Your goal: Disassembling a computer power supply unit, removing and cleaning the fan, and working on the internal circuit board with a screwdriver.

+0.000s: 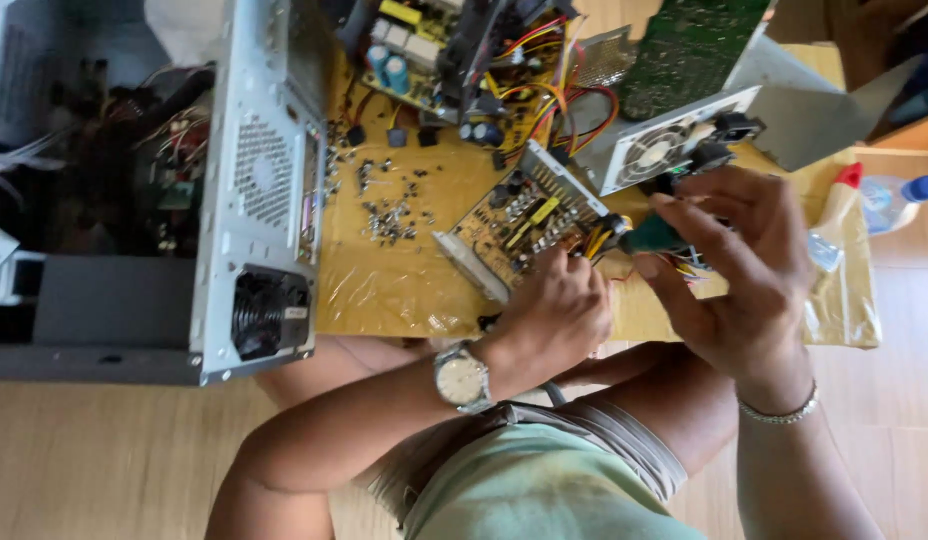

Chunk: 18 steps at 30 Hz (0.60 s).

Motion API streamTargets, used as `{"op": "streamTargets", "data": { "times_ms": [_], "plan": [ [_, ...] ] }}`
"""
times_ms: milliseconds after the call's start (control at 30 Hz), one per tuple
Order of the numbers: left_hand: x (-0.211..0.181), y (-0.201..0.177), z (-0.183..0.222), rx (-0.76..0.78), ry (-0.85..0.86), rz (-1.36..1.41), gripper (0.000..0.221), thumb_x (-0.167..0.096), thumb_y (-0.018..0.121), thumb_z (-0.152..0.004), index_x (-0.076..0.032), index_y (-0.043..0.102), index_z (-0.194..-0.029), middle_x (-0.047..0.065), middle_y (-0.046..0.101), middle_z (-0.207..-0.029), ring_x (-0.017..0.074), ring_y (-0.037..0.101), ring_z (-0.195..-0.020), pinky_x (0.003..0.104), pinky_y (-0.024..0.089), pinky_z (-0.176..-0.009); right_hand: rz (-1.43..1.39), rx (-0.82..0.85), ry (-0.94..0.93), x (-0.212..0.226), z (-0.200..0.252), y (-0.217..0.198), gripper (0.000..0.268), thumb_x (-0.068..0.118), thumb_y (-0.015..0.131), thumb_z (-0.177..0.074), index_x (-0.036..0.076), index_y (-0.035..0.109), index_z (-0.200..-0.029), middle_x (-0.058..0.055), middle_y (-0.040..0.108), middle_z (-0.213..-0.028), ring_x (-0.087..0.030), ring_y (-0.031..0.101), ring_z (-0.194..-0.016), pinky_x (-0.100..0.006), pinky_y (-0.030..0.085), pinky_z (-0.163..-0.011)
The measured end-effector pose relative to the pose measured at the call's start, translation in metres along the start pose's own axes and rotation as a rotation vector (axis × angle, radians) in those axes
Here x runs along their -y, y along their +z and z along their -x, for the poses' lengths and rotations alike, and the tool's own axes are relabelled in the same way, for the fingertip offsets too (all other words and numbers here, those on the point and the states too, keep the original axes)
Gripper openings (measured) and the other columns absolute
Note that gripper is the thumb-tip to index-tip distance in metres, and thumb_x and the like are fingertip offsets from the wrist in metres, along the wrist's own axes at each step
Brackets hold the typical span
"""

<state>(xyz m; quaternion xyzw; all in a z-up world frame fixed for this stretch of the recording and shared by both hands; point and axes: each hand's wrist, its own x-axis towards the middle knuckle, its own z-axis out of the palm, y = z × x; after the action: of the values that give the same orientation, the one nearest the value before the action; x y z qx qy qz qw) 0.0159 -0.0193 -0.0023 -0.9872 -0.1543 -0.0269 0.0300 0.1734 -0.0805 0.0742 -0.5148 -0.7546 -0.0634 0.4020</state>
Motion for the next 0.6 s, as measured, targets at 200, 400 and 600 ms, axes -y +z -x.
{"op": "streamTargets", "data": {
  "times_ms": [200,400,600],
  "plan": [
    [-0.005,-0.001,0.001,0.077,0.038,-0.221,0.016,-0.013,0.063,-0.098,-0.009,0.068,-0.084,0.003,0.060,-0.067,0.0225,0.059,-0.065,0.045,0.053,-0.078,-0.071,-0.014,-0.008,0.000,0.005,0.006,0.032,-0.002,0.063,-0.109,-0.023,0.058,-0.133,-0.043,0.059,-0.126,-0.051,0.065,-0.114,-0.054,0.057,-0.098],
    [-0.004,0.011,-0.005,0.098,-0.006,-0.119,0.035,-0.024,0.046,-0.106,-0.013,0.061,-0.077,0.003,0.058,-0.063,0.0222,0.056,-0.062,0.048,0.049,-0.089,-0.038,-0.060,-0.020,0.000,0.001,0.008,0.028,-0.003,0.061,-0.112,-0.025,0.061,-0.130,-0.044,0.066,-0.122,-0.052,0.068,-0.111,-0.056,0.056,-0.099],
    [-0.007,0.010,-0.003,0.130,0.026,-0.192,0.028,-0.020,0.056,-0.104,-0.011,0.063,-0.078,0.003,0.057,-0.064,0.0199,0.054,-0.063,0.044,0.051,-0.081,-0.040,-0.050,-0.022,-0.008,0.011,0.008,0.034,-0.001,0.072,-0.108,-0.024,0.061,-0.130,-0.045,0.063,-0.120,-0.051,0.065,-0.109,-0.055,0.056,-0.095]
  ]
}}
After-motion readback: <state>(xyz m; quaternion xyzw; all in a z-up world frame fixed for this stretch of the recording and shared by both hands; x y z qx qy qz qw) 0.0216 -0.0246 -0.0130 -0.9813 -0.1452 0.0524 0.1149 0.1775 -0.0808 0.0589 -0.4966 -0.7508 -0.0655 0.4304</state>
